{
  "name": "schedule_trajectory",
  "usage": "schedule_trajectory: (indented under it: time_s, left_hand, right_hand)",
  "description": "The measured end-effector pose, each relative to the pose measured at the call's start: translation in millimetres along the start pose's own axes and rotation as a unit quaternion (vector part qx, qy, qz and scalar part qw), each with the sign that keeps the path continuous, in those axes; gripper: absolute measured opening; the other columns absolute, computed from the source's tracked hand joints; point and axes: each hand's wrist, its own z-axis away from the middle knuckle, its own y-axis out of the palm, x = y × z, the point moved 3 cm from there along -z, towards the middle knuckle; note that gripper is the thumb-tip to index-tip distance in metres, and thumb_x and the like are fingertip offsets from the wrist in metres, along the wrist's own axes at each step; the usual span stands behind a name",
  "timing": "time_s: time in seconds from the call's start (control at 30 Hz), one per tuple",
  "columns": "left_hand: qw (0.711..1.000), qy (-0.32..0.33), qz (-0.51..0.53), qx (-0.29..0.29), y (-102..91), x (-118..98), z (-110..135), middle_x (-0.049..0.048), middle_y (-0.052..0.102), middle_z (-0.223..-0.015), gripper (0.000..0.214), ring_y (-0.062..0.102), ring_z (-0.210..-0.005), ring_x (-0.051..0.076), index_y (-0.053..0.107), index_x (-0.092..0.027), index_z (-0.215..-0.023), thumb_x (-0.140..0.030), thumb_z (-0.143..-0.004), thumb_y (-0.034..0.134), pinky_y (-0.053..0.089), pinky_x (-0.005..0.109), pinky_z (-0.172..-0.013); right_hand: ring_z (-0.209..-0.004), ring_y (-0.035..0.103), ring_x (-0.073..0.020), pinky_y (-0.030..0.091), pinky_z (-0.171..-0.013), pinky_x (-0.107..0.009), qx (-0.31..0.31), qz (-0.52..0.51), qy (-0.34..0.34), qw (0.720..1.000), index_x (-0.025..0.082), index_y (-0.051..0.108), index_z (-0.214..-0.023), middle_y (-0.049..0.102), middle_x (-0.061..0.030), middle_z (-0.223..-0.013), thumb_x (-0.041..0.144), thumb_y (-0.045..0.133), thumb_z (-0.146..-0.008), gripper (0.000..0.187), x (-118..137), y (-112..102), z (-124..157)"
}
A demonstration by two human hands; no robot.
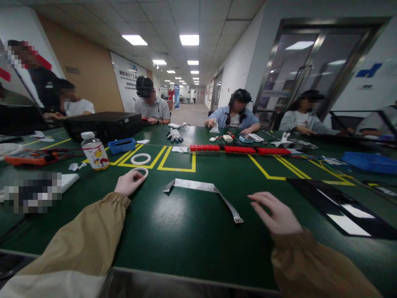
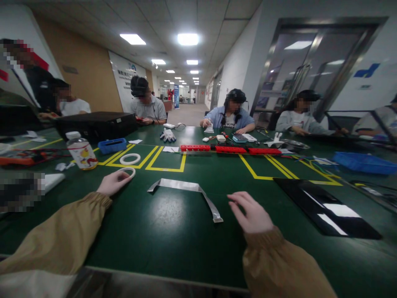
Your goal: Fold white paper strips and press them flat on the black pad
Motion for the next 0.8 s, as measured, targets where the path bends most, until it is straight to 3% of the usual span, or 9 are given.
schedule_trajectory:
  time_s: [0.13, 0.2, 0.3, 0.43, 0.57, 0.7, 0.8]
  left_hand:
    - [0.994, 0.021, 0.111, -0.007, 1.8, -13, 2, 0.0018, 0.065, -0.078, 0.037, 0.059, -0.074, 0.018, 0.058, -0.019, -0.082, -0.055, -0.075, 0.047, 0.044, 0.027, -0.069]
    - [0.987, 0.037, 0.153, 0.001, 3.6, -21, 3, 0.0016, 0.064, -0.074, 0.036, 0.058, -0.070, 0.018, 0.056, -0.018, -0.081, -0.053, -0.077, 0.049, 0.044, 0.027, -0.068]
    - [0.976, 0.052, 0.210, 0.005, 5.0, -34, 5, 0.0021, 0.062, -0.074, 0.034, 0.056, -0.068, 0.017, 0.055, -0.017, -0.081, -0.050, -0.079, 0.050, 0.043, 0.027, -0.065]
    - [0.963, 0.071, 0.258, 0.035, 7.1, -50, 11, 0.0006, 0.058, -0.069, 0.032, 0.053, -0.063, 0.015, 0.057, -0.016, -0.083, -0.047, -0.081, 0.050, 0.040, 0.025, -0.059]
    - [0.954, 0.108, 0.268, 0.082, 10.8, -60, 16, 0.0012, 0.058, -0.074, 0.028, 0.052, -0.066, 0.015, 0.060, -0.016, -0.087, -0.040, -0.084, 0.046, 0.041, 0.025, -0.062]
    - [0.938, 0.131, 0.296, 0.127, 11.3, -65, 19, 0.0021, 0.060, -0.080, 0.025, 0.053, -0.071, 0.016, 0.061, -0.015, -0.093, -0.031, -0.084, 0.044, 0.042, 0.026, -0.069]
    - [0.916, 0.148, 0.341, 0.155, 8.4, -72, 24, 0.0031, 0.061, -0.086, 0.029, 0.053, -0.074, 0.016, 0.060, -0.014, -0.101, -0.032, -0.085, 0.044, 0.043, 0.026, -0.071]
  right_hand:
    - [-0.096, 0.056, -0.0233, 0.049, -0.081, -0.037, 0.155, 0.041, -0.026, 0.987, 0.015, 0.061, -0.110, 0.056, -0.0113, -0.113, 0.030, 0.050, -0.084, 0.032, 33, 57, -43]
    - [-0.097, 0.056, -0.0252, 0.049, -0.080, -0.040, 0.174, 0.067, -0.041, 0.982, 0.015, 0.060, -0.113, 0.055, -0.0124, -0.115, 0.033, 0.053, -0.083, 0.036, 40, 77, -52]
    - [-0.104, 0.053, -0.0274, 0.045, -0.086, -0.046, 0.152, 0.091, -0.074, 0.981, 0.018, 0.058, -0.116, 0.055, -0.0119, -0.118, 0.036, 0.053, -0.083, 0.038, 38, 89, -53]
    - [-0.108, 0.051, -0.0297, 0.038, -0.091, -0.053, 0.108, 0.115, -0.079, 0.984, 0.019, 0.057, -0.116, 0.057, -0.0117, -0.115, 0.041, 0.053, -0.082, 0.041, 41, 88, -55]
    - [-0.103, 0.053, -0.0259, 0.042, -0.088, -0.046, 0.062, 0.075, -0.101, 0.990, 0.017, 0.053, -0.120, 0.056, -0.0111, -0.115, 0.036, 0.052, -0.084, 0.041, 89, 88, -78]
    - [-0.100, 0.055, -0.0209, 0.049, -0.081, -0.035, 0.043, -0.031, -0.118, 0.992, 0.015, 0.047, -0.125, 0.052, -0.0094, -0.119, 0.026, 0.049, -0.086, 0.041, 149, 102, -100]
    - [-0.105, 0.052, -0.0202, 0.048, -0.086, -0.034, -0.003, -0.079, -0.144, 0.986, 0.017, 0.045, -0.128, 0.049, -0.0083, -0.123, 0.019, 0.046, -0.087, 0.041, 174, 115, -106]
